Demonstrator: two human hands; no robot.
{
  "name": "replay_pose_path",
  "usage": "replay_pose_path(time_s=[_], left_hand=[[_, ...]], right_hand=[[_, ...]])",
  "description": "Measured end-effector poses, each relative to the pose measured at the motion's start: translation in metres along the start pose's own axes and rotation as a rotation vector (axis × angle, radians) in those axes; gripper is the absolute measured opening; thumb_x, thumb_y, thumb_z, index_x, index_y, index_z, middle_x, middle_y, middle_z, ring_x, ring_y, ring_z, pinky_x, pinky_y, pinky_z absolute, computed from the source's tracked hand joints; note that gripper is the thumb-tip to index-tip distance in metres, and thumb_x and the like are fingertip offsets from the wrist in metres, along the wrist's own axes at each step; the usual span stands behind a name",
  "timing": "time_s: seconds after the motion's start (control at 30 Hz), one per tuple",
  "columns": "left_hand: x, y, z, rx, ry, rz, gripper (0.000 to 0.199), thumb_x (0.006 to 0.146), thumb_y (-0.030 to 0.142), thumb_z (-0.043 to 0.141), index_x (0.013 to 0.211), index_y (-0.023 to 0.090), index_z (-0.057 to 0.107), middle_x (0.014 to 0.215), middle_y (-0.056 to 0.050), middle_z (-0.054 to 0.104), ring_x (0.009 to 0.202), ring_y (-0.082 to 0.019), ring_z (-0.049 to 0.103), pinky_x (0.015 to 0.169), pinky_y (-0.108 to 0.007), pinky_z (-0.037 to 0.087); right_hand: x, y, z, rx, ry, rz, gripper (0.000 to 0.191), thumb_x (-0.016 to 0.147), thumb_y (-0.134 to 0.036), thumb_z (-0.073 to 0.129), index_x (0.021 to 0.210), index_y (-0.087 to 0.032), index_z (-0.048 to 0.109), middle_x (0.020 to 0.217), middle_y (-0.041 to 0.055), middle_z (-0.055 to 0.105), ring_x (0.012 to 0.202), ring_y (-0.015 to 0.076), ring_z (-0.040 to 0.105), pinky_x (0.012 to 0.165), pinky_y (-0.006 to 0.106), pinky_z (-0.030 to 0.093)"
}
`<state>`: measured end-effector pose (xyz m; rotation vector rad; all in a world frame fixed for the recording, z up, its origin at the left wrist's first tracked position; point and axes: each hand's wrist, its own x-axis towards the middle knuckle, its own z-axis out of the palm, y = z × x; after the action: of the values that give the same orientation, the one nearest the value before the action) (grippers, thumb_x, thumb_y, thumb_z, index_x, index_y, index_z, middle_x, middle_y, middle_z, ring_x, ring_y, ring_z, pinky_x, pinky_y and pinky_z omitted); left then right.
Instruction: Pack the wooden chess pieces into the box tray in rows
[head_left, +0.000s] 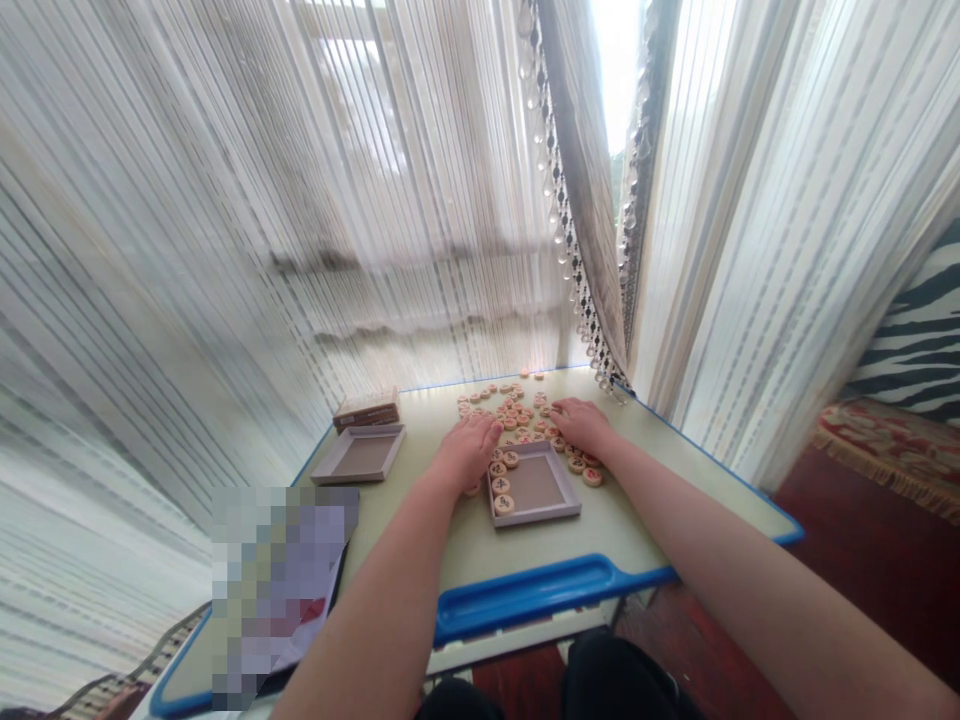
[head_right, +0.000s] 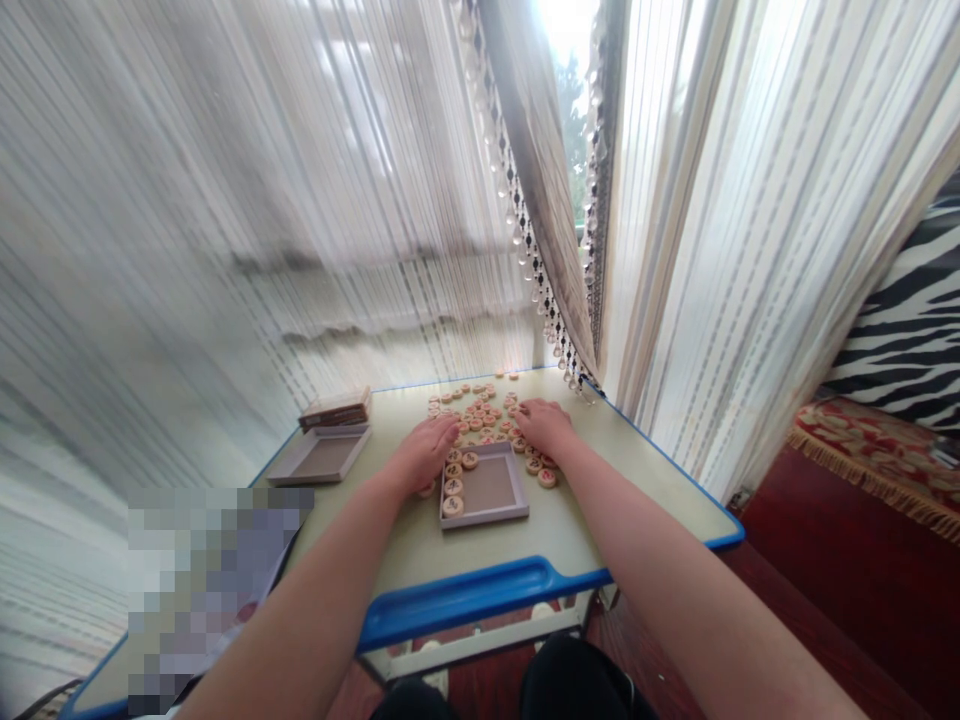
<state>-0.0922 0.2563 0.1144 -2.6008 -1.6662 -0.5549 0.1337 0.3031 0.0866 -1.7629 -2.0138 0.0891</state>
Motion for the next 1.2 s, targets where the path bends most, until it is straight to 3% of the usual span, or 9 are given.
replay_pose_path(time_s=[0.2,0.3,0.47,0.73,0.97,1.03,1.2], left_hand=[[0.000,-0.001,-0.001,-0.015,0.030,-0.004,0.055,0.089,0.045,0.014,0.119,0.017,0.050,0.123,-0.007,0.053,0.117,-0.017,0.043,0.100,-0.031,0.029],[-0.001,-0.001,-0.001,-0.012,0.020,-0.018,0.055,0.089,0.047,0.015,0.119,0.017,0.050,0.122,-0.008,0.053,0.115,-0.018,0.044,0.098,-0.032,0.031],[-0.002,0.000,-0.003,-0.004,0.001,-0.026,0.054,0.088,0.048,0.017,0.115,0.018,0.052,0.119,-0.009,0.055,0.111,-0.020,0.047,0.095,-0.033,0.033],[-0.003,0.001,-0.003,-0.005,-0.036,-0.039,0.055,0.087,0.051,0.018,0.114,0.018,0.053,0.119,-0.008,0.056,0.112,-0.019,0.046,0.096,-0.032,0.033],[-0.003,0.002,-0.004,0.016,-0.025,-0.029,0.044,0.088,0.042,0.025,0.110,0.020,0.056,0.115,-0.006,0.058,0.109,-0.019,0.048,0.096,-0.032,0.033],[-0.002,0.001,-0.003,0.042,-0.001,-0.030,0.036,0.085,0.033,0.034,0.108,0.019,0.058,0.114,-0.006,0.058,0.109,-0.019,0.047,0.097,-0.031,0.033],[0.001,0.000,-0.004,0.024,0.060,0.046,0.033,0.080,0.020,0.035,0.081,0.019,0.068,0.095,-0.004,0.064,0.095,-0.018,0.052,0.091,-0.030,0.039]], right_hand=[[-0.001,0.000,-0.003,-0.036,0.045,-0.027,0.038,0.081,-0.033,0.041,0.110,-0.017,0.060,0.114,0.0109,0.058,0.108,0.0225,0.049,0.092,0.033,0.033],[-0.001,0.002,-0.004,-0.033,0.011,-0.001,0.034,0.080,-0.034,0.042,0.099,-0.019,0.065,0.104,0.0092,0.064,0.101,0.0227,0.053,0.087,0.032,0.037],[-0.001,0.004,-0.004,-0.015,0.063,0.011,0.028,0.075,-0.031,0.046,0.090,-0.021,0.068,0.093,0.0063,0.067,0.095,0.0221,0.056,0.083,0.031,0.039],[-0.002,-0.003,-0.009,0.205,0.095,0.049,0.031,0.070,-0.025,0.054,0.098,-0.016,0.064,0.088,0.0047,0.068,0.086,0.0179,0.059,0.078,0.027,0.042],[-0.013,-0.020,-0.022,0.423,0.229,-0.100,0.026,0.072,-0.026,0.055,0.094,-0.016,0.063,0.087,0.0050,0.066,0.081,0.0166,0.058,0.076,0.029,0.044],[-0.019,-0.028,-0.023,0.540,0.196,-0.172,0.025,0.072,-0.029,0.056,0.093,-0.016,0.063,0.084,0.0043,0.066,0.074,0.0147,0.058,0.071,0.028,0.045],[-0.035,-0.045,-0.019,0.712,-0.096,-0.323,0.022,0.070,-0.031,0.058,0.084,-0.017,0.067,0.075,0.0022,0.065,0.067,0.0134,0.058,0.062,0.025,0.046]])
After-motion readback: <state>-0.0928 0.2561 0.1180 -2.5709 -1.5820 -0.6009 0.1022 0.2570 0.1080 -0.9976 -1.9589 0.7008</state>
